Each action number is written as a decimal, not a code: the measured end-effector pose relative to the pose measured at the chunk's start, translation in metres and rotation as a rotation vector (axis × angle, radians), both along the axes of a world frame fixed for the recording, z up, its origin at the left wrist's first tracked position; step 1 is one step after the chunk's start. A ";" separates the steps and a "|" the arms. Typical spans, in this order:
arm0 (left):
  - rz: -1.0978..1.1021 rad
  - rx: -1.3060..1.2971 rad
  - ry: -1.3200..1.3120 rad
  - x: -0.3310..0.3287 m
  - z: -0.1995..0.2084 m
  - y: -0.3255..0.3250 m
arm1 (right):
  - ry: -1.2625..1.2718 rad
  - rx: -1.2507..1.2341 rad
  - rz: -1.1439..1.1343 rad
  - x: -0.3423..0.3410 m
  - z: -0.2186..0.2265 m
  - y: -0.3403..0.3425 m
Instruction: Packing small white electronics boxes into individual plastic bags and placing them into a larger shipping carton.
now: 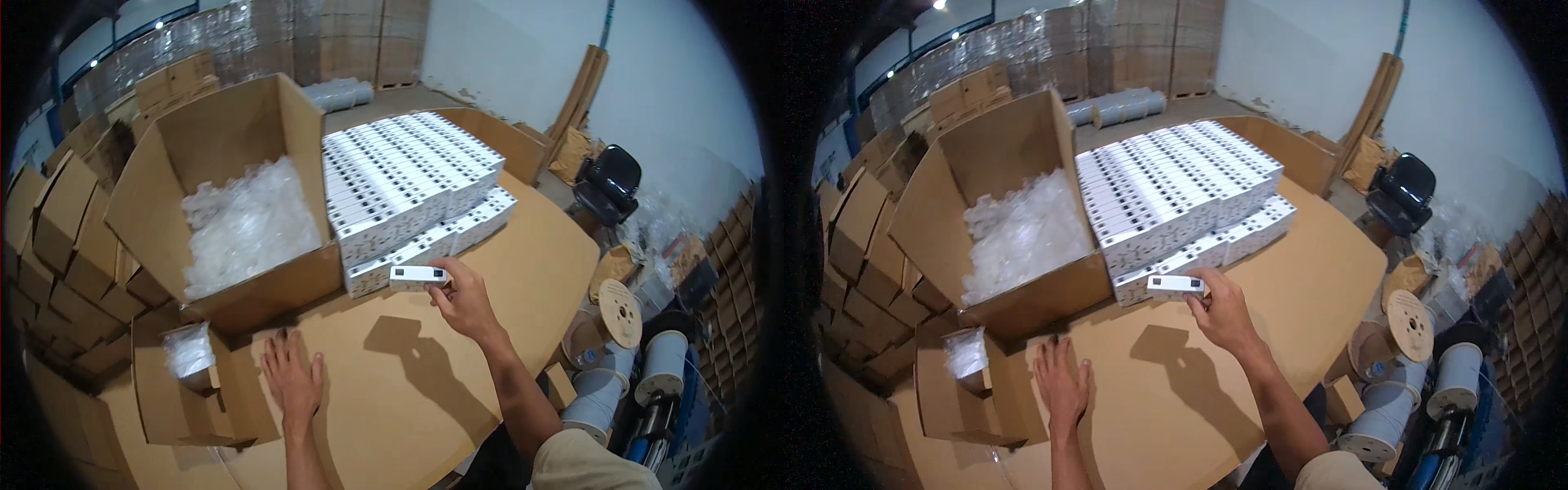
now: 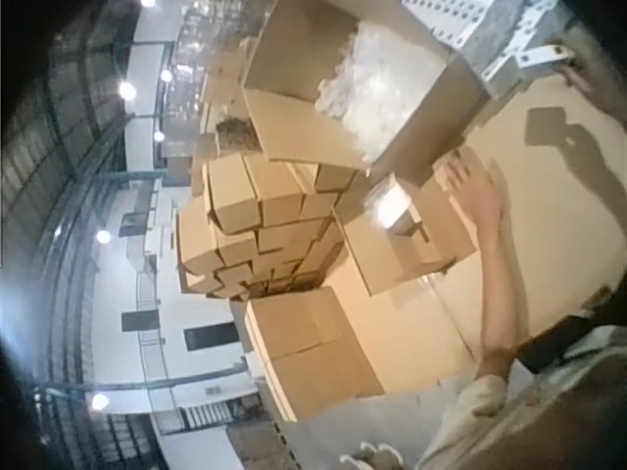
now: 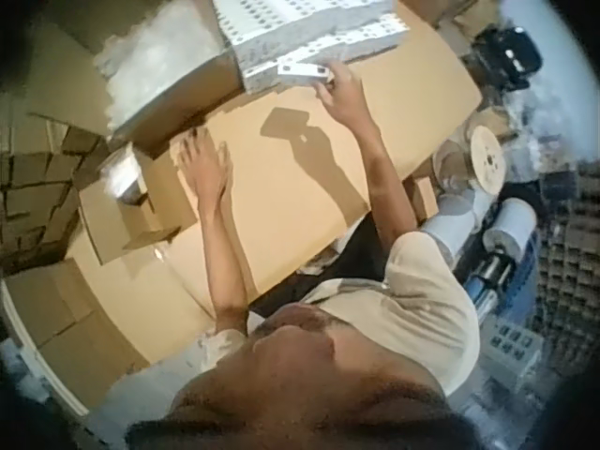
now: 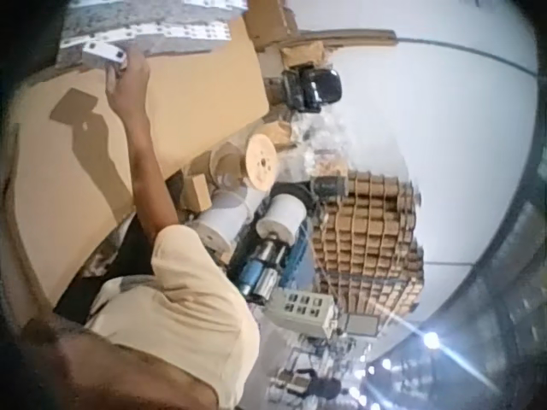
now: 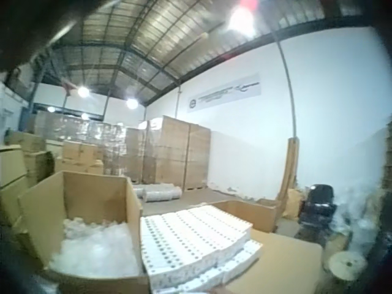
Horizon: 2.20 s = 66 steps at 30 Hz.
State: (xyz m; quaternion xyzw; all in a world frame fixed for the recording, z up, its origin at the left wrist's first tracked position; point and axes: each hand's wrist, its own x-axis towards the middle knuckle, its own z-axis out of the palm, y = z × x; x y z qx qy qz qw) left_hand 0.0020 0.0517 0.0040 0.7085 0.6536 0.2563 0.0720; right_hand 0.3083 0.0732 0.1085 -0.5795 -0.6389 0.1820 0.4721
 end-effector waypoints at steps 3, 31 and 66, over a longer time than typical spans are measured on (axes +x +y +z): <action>-0.022 0.014 -0.110 -0.005 0.000 0.004 | 0.033 -0.045 0.096 -0.038 -0.022 0.002; 0.064 -0.156 -1.237 -0.039 0.005 0.025 | 0.186 0.053 0.520 -0.136 -0.084 0.018; -0.164 -0.201 -0.991 -0.049 0.000 0.014 | 0.262 -0.287 0.573 -0.123 -0.104 0.024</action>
